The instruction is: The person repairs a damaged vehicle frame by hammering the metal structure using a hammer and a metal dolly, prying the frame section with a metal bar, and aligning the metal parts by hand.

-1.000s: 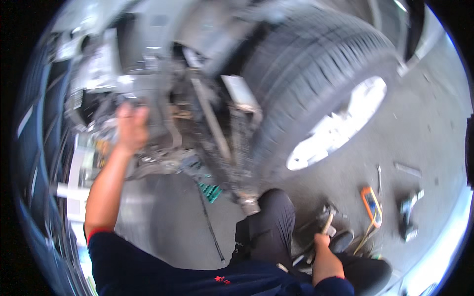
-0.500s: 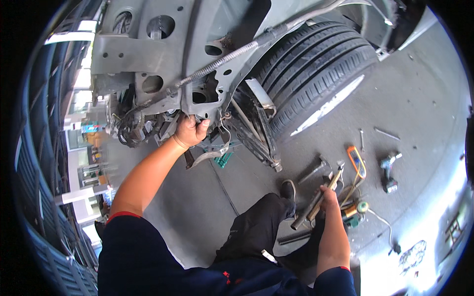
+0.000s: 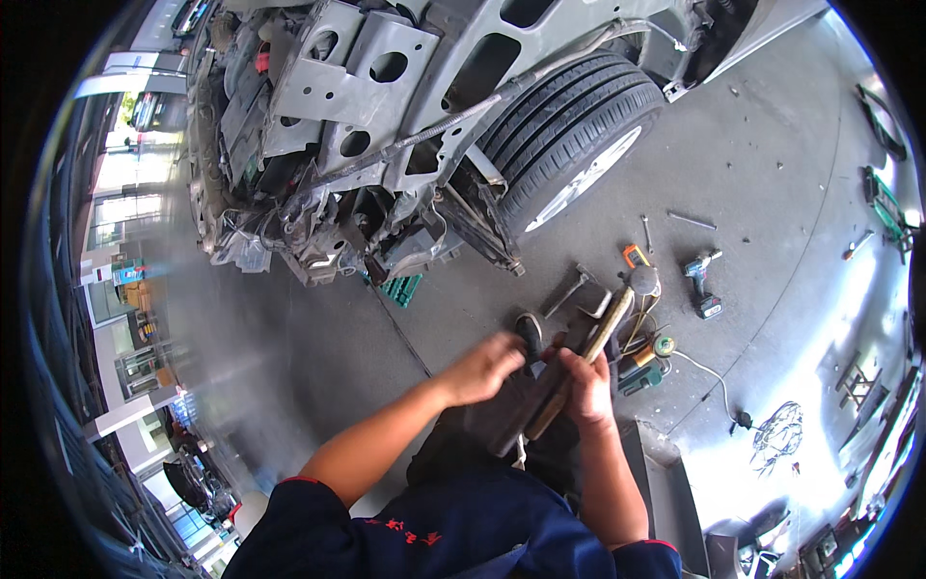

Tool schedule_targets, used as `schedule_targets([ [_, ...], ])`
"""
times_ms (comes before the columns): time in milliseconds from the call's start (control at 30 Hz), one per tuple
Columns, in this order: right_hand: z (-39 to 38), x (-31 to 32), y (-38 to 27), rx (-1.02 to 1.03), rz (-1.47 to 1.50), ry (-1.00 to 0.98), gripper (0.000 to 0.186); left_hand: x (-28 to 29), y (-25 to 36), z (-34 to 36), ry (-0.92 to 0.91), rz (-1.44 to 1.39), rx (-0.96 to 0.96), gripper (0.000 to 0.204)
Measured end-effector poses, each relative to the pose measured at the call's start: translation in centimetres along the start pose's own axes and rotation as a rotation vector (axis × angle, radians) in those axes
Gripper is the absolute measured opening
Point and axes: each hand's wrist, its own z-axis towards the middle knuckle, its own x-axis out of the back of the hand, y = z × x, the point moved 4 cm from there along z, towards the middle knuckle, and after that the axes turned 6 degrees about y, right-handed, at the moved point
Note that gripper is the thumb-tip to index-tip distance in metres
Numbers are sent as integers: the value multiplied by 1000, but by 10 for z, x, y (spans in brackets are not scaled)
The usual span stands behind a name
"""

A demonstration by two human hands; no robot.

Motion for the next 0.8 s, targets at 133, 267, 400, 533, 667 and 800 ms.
schedule_targets([
  [133,-5,-20,-10,5,-98,-78,29,-56,34,-4,45,-341,-19,67],
  [267,3,-20,-27,-60,-70,-236,35,-52,63,-6,110,-147,166,97],
  [400,4,-8,-47,-144,-27,-287,45,-51,108,4,166,-33,-51,105],
  [533,-5,4,-68,-149,-49,-288,47,-64,128,18,25,119,54,111],
  [667,-9,12,-89,-16,-260,-225,56,-93,141,30,-65,86,77,82],
  [800,-2,20,-104,73,-326,-166,57,-107,141,36,76,-132,208,65],
])
